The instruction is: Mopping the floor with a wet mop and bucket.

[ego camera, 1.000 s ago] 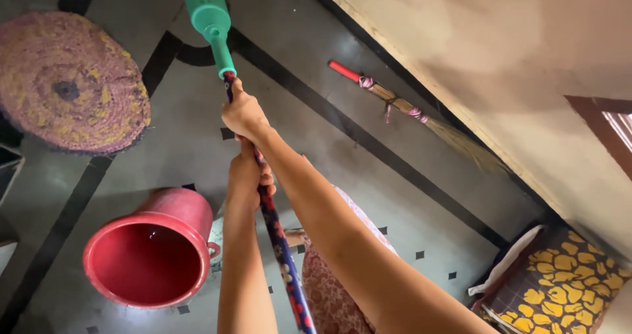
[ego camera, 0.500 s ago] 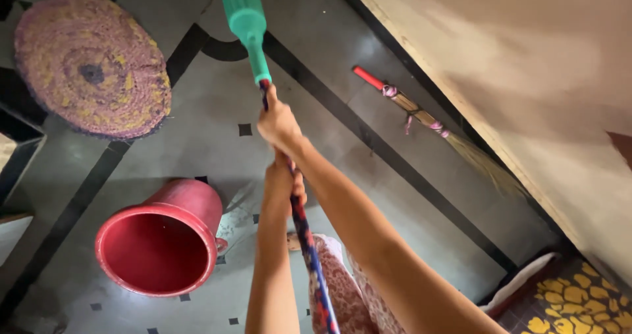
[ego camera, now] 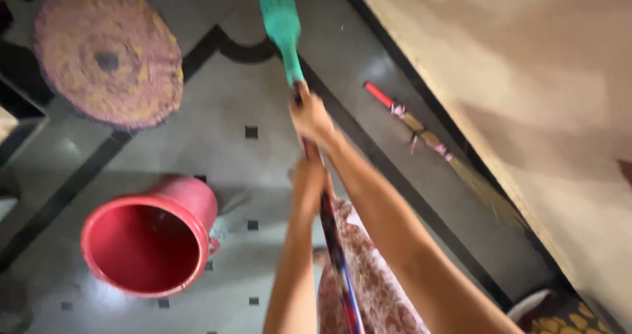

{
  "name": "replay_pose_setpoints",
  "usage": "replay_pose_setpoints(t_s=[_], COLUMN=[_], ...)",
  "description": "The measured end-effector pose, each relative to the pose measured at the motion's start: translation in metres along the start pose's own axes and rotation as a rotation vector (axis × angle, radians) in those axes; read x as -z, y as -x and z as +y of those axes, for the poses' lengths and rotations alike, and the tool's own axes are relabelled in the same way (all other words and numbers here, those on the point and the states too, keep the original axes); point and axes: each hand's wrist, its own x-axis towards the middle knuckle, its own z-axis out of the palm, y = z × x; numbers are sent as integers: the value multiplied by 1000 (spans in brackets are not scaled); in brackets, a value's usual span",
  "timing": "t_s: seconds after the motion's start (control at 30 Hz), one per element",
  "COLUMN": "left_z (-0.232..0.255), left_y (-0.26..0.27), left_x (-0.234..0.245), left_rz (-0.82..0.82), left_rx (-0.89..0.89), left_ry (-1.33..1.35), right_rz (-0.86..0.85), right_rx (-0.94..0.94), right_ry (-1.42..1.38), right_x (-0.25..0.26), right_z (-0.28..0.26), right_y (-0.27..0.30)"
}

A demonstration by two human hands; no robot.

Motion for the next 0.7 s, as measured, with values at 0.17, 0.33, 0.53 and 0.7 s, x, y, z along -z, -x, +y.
replay_pose_setpoints(t_s=[0.17, 0.33, 0.53, 0.7], left_z=[5, -167, -243, -328], left_y=[-29, -68, 95, 155], left_x=[0, -44, -43, -45], left_rz=[16, 701, 178, 76], left_rx=[-13, -797, -336, -63], left_ry=[-142, -706, -436, -575], right_rz=[-221, -140, 19, 35], right_rx=[-345, -375, -384, -599], right_ry=[-288, -430, -494, -409], right_x=[32, 38, 35, 72], right_z=[-73, 15, 139, 116], right_y=[-2, 84, 252, 354])
